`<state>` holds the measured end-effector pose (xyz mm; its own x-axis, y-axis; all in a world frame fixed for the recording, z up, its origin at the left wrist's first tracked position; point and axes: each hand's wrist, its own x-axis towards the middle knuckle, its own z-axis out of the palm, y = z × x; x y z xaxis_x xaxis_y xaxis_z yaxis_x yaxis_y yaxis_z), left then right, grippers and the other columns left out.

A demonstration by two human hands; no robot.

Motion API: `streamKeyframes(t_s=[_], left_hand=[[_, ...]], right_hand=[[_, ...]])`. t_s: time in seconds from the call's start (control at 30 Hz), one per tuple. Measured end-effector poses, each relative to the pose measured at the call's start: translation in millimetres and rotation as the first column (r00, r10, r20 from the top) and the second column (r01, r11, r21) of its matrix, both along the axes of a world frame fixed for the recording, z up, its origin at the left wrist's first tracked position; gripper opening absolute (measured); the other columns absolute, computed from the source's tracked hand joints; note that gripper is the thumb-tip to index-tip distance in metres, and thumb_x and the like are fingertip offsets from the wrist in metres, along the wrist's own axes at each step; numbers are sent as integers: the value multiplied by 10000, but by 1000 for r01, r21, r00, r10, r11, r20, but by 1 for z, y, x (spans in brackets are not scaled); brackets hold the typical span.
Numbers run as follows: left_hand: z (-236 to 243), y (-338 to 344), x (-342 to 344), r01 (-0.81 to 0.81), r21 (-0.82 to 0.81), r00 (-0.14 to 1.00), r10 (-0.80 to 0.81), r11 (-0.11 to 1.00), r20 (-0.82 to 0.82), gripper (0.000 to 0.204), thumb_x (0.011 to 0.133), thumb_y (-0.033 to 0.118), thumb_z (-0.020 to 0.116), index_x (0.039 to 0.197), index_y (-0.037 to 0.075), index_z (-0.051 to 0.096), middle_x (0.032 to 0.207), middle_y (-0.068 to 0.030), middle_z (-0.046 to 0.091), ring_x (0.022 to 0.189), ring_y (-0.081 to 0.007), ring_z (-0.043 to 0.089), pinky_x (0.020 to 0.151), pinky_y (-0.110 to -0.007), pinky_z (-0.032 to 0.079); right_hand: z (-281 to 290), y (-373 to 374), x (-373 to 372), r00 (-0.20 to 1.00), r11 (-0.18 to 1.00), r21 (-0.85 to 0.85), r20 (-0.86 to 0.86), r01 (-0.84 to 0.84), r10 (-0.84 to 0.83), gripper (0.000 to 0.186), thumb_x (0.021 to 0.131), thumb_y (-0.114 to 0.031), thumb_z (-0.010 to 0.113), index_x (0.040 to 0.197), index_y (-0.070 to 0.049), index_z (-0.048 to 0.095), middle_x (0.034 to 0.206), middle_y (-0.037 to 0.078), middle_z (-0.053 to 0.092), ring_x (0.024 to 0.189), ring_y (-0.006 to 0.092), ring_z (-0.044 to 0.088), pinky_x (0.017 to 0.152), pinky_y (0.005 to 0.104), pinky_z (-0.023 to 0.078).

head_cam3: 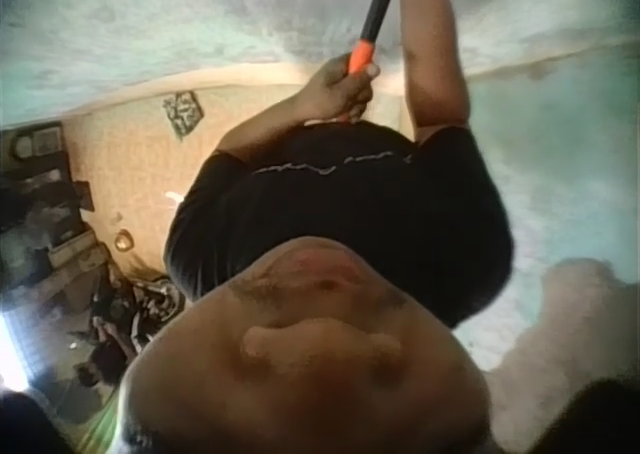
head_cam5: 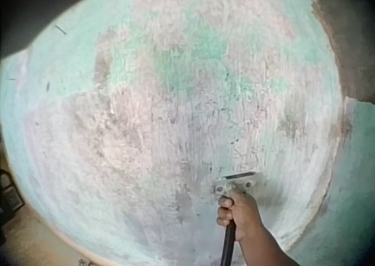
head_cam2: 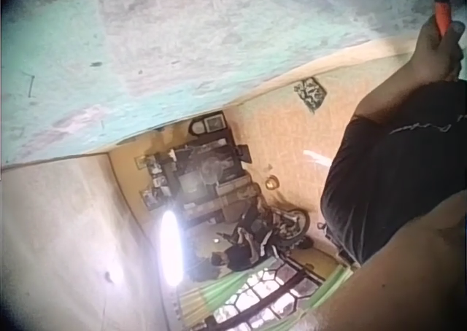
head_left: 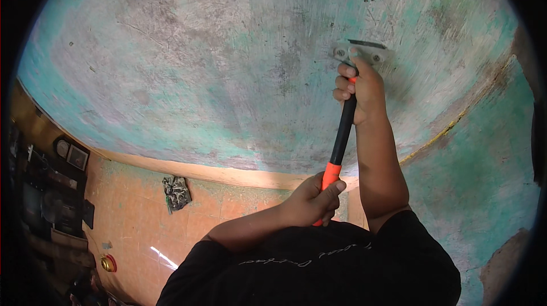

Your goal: Scraping old paint and plaster from an indoor wall using a hand-held scraper tool.

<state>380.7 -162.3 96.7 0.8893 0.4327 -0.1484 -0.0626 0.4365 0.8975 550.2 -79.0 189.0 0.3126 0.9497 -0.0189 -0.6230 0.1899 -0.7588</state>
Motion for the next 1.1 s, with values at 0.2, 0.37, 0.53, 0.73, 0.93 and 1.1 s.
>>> streamKeyframes(t_s=[0.2, 0.37, 0.53, 0.73, 0.93, 1.1], left_hand=[[-4, -4, -4, 1, 10, 1000, 0, 1000, -27, 279, 932, 352, 426, 882, 84, 366, 595, -20, 419, 453, -111, 461, 429, -263, 429], [-3, -2, -4, 19, -5, 1000, -19, 1000, 25, 286, 930, 356, 430, 876, 84, 360, 592, -19, 412, 446, -114, 453, 429, -263, 426], [0, 0, -1, -2, 50, 1000, 3, 999, -20, 295, 926, 369, 433, 873, 89, 356, 586, -15, 399, 448, -117, 454, 437, -267, 430], [0, -5, -6, -3, -50, 1000, 2, 999, -11, 285, 933, 357, 422, 873, 87, 354, 586, -15, 402, 452, -117, 455, 438, -266, 428], [-2, -2, -5, 2, -25, 1000, -3, 1000, -14, 291, 930, 364, 426, 877, 87, 357, 593, -17, 410, 463, -116, 456, 441, -269, 426], [-10, -4, -5, -1, 4, 1000, 2, 1000, -15, 294, 929, 367, 427, 877, 85, 360, 597, -16, 412, 466, -111, 456, 440, -271, 425]], right_hand=[[-9, -4, -6, 1000, 999, -48, -1, -12, 12, 155, 862, -239, 532, 808, -141, 423, 595, -37, 401, 429, 61, 321, 393, 230, 276], [-1, -4, -6, 1000, 1000, -14, 1, 6, -6, 148, 865, -234, 520, 801, -136, 430, 590, -38, 398, 430, 63, 323, 393, 231, 278], [-2, -3, -5, 1000, 1000, -27, 2, 6, -6, 159, 864, -232, 517, 790, -127, 423, 589, -36, 398, 430, 65, 324, 393, 232, 278], [-5, -3, -7, 999, 1000, -4, 14, 29, -29, 167, 868, -250, 515, 792, -137, 417, 587, -41, 395, 432, 63, 324, 394, 229, 276], [-2, -2, -6, 1000, 1000, 5, -1, -25, 25, 190, 866, -264, 524, 772, -148, 407, 584, -43, 389, 429, 62, 328, 390, 231, 277], [-10, -4, -8, 1000, 999, -40, 18, 10, -9, 195, 865, -264, 527, 769, -146, 406, 586, -41, 390, 431, 62, 326, 391, 229, 277]])
